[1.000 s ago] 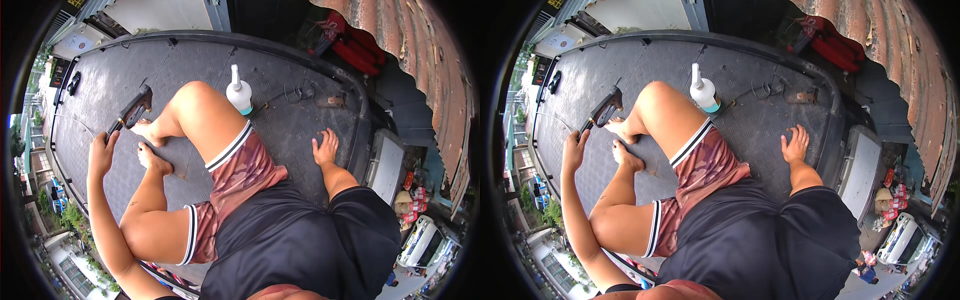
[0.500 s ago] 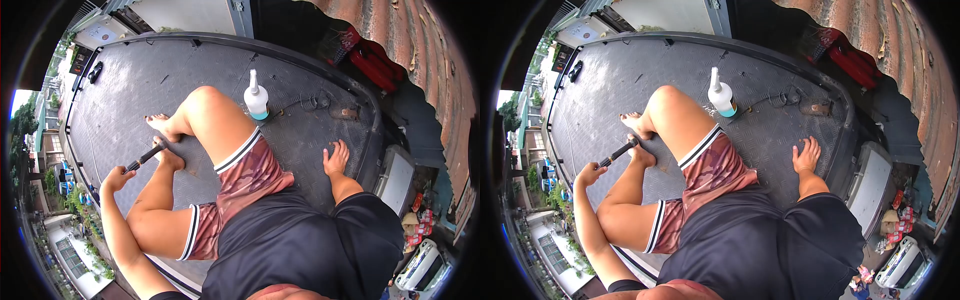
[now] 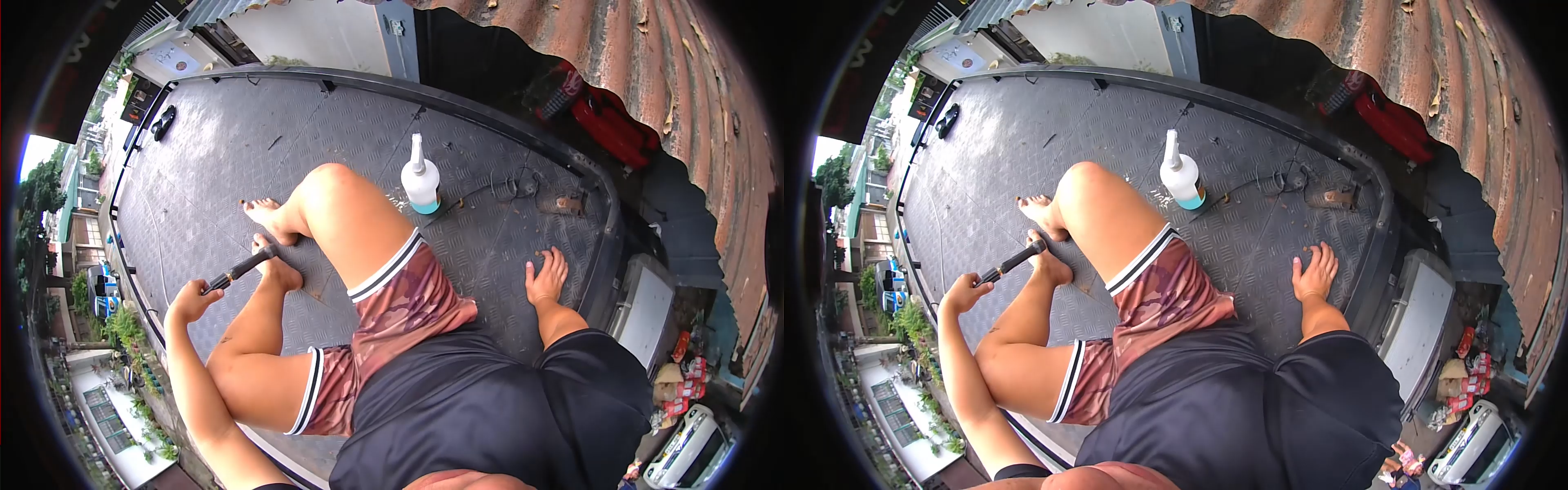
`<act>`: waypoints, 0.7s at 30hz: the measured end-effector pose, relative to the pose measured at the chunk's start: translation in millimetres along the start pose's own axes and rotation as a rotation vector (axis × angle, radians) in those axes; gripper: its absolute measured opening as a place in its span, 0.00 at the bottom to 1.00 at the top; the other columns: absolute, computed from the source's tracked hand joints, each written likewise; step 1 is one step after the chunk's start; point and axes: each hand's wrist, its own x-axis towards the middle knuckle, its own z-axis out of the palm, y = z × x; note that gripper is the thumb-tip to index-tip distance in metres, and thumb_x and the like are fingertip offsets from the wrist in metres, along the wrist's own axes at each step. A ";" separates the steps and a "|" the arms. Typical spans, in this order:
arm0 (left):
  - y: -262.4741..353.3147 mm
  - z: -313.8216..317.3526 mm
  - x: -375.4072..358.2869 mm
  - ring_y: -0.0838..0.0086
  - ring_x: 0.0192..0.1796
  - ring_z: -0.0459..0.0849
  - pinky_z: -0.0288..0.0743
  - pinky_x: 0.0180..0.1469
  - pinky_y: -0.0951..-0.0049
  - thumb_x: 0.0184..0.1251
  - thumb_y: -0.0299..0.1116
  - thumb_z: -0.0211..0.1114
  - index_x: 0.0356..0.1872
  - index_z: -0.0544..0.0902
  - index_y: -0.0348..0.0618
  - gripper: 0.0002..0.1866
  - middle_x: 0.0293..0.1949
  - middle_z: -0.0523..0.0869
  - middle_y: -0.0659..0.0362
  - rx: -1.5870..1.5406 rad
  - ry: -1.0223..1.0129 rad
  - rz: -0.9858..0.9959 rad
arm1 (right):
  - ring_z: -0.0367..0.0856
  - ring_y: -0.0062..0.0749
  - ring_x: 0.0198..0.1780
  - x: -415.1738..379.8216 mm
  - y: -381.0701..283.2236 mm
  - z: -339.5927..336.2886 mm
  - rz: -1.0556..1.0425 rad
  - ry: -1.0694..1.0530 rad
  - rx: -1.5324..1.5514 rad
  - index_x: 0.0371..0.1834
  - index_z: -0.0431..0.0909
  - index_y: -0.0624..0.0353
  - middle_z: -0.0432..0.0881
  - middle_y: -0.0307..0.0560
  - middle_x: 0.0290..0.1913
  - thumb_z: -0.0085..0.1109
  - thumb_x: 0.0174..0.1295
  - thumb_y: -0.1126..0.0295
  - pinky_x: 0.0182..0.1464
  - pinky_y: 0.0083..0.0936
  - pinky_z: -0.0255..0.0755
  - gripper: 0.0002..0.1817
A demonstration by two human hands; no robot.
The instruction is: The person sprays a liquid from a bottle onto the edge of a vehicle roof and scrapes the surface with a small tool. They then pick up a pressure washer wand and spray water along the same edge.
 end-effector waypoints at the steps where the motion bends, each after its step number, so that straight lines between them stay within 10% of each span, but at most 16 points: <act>1: 2.0 -1.0 0.2 0.59 0.32 0.86 0.77 0.40 0.52 0.66 0.56 0.80 0.37 0.85 0.28 0.32 0.26 0.85 0.46 -0.006 -0.003 0.003 | 0.55 0.55 0.86 -1.0 -0.3 0.0 0.007 -0.005 0.000 0.73 0.69 0.56 0.63 0.57 0.82 0.62 0.72 0.50 0.88 0.60 0.43 0.33; 21: -8.4 8.0 4.2 0.70 0.29 0.80 0.73 0.34 0.57 0.63 0.53 0.83 0.38 0.83 0.35 0.29 0.23 0.82 0.54 -0.069 -0.006 0.005 | 0.49 0.54 0.90 -0.4 6.3 6.7 0.022 -0.051 0.014 0.76 0.66 0.55 0.58 0.57 0.87 0.61 0.74 0.49 0.90 0.60 0.38 0.34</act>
